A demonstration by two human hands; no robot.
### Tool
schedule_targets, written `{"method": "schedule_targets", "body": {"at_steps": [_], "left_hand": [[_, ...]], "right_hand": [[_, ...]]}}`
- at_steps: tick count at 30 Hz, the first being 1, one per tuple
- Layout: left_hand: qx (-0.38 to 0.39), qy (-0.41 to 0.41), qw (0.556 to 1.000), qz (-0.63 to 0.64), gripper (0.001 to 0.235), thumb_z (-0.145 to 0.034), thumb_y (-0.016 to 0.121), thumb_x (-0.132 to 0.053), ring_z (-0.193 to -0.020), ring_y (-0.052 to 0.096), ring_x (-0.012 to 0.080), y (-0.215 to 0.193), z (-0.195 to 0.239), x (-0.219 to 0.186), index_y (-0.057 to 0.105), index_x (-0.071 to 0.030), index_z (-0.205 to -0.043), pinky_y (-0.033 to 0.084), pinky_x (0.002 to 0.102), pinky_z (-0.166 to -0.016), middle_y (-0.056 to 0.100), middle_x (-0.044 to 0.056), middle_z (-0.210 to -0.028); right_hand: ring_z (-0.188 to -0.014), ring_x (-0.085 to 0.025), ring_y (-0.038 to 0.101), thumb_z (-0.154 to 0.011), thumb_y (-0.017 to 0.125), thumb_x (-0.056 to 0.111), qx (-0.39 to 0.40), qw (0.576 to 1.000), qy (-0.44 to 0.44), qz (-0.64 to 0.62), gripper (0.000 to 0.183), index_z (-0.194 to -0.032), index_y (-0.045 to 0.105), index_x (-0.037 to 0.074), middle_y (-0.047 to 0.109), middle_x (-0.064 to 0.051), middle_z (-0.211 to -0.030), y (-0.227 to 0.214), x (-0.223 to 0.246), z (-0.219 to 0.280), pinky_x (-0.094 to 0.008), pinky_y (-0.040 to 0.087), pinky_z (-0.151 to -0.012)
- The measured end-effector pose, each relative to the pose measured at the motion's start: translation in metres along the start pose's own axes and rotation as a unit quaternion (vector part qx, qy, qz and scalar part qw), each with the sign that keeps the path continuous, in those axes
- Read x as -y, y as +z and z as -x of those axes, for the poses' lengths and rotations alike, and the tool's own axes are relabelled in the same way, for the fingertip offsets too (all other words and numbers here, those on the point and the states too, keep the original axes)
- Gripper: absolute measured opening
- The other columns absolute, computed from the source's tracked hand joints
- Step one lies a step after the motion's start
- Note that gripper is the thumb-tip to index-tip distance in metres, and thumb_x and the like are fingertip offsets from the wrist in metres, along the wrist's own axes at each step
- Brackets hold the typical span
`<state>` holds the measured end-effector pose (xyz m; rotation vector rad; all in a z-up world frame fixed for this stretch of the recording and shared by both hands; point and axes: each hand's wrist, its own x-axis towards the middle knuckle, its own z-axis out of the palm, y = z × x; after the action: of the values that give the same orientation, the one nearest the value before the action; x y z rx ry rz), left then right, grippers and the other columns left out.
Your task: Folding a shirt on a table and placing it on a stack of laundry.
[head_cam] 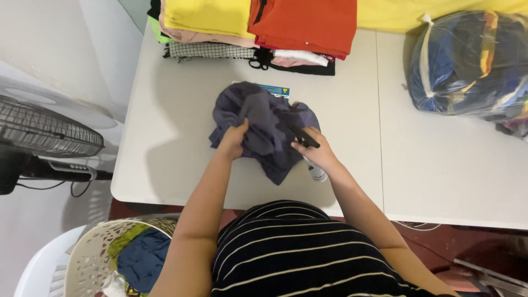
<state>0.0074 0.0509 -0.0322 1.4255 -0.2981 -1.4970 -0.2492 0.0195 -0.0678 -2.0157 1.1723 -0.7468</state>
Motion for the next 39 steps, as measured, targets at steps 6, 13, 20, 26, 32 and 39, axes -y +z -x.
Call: {"method": "schedule_targets", "body": {"at_steps": [6,13,20,26,32,39], "left_hand": [[0.014,-0.061,0.99,0.128,0.114,-0.079,0.078,-0.059,-0.149,0.026,0.0489,0.008,0.07,-0.065,0.025,0.0,-0.161,0.03,0.06,-0.119,0.027,0.032,-0.162],[0.045,-0.083,0.989,-0.117,0.094,-0.075,0.092,-0.013,-0.137,0.042,0.0523,-0.022,0.008,-0.017,0.039,0.013,-0.148,0.042,0.067,-0.105,0.044,0.039,-0.147],[0.103,0.042,0.993,0.039,0.099,-0.084,0.089,-0.036,-0.134,0.047,0.0527,-0.02,0.008,-0.047,0.034,0.013,-0.15,0.047,0.066,-0.101,0.044,0.039,-0.146],[0.249,0.091,0.961,0.078,0.078,-0.081,0.088,-0.016,-0.123,0.058,0.0466,-0.019,0.041,-0.072,0.046,0.013,-0.14,0.052,0.06,-0.097,0.056,0.035,-0.134],[0.141,0.315,0.927,-0.145,0.058,-0.086,0.086,-0.019,-0.12,0.061,0.0439,-0.073,0.055,-0.148,0.061,0.005,-0.133,0.049,0.058,-0.1,0.066,0.027,-0.127],[0.075,0.145,0.795,-0.584,0.057,-0.084,0.081,-0.054,-0.053,0.034,0.0092,-0.099,0.096,-0.203,0.048,-0.015,-0.058,0.024,0.033,-0.05,0.04,-0.006,-0.057]], "right_hand": [[-0.095,-0.043,0.069,-0.078,0.085,0.018,0.021,0.999,0.043,0.0,0.026,-0.097,0.071,0.006,0.068,-0.02,-0.09,0.007,0.018,0.003,-0.048,0.053,-0.087],[-0.09,-0.039,0.07,-0.079,0.085,0.016,0.001,0.999,0.036,0.007,0.022,-0.093,0.071,0.006,0.068,-0.016,-0.084,0.012,0.027,0.001,-0.045,0.054,-0.085],[-0.115,-0.047,0.059,-0.08,0.087,0.023,0.005,1.0,-0.024,0.006,0.042,-0.112,0.065,0.009,0.059,-0.023,-0.117,0.016,0.037,-0.004,-0.054,0.046,-0.099],[-0.135,-0.061,0.035,-0.079,0.086,0.017,0.106,0.977,-0.162,-0.087,0.039,-0.105,0.066,-0.004,0.035,-0.039,-0.144,0.018,0.071,-0.009,-0.065,0.028,-0.114],[-0.085,-0.026,0.071,-0.076,0.091,0.02,-0.018,0.98,0.108,-0.169,0.031,-0.097,0.076,0.003,0.074,-0.016,-0.09,-0.033,0.055,-0.006,-0.037,0.053,-0.081],[-0.055,-0.026,0.062,-0.057,0.078,0.001,-0.014,0.918,-0.012,-0.397,0.024,-0.076,0.068,-0.009,0.058,-0.015,-0.062,-0.146,0.003,0.016,-0.031,0.048,-0.057]]}}
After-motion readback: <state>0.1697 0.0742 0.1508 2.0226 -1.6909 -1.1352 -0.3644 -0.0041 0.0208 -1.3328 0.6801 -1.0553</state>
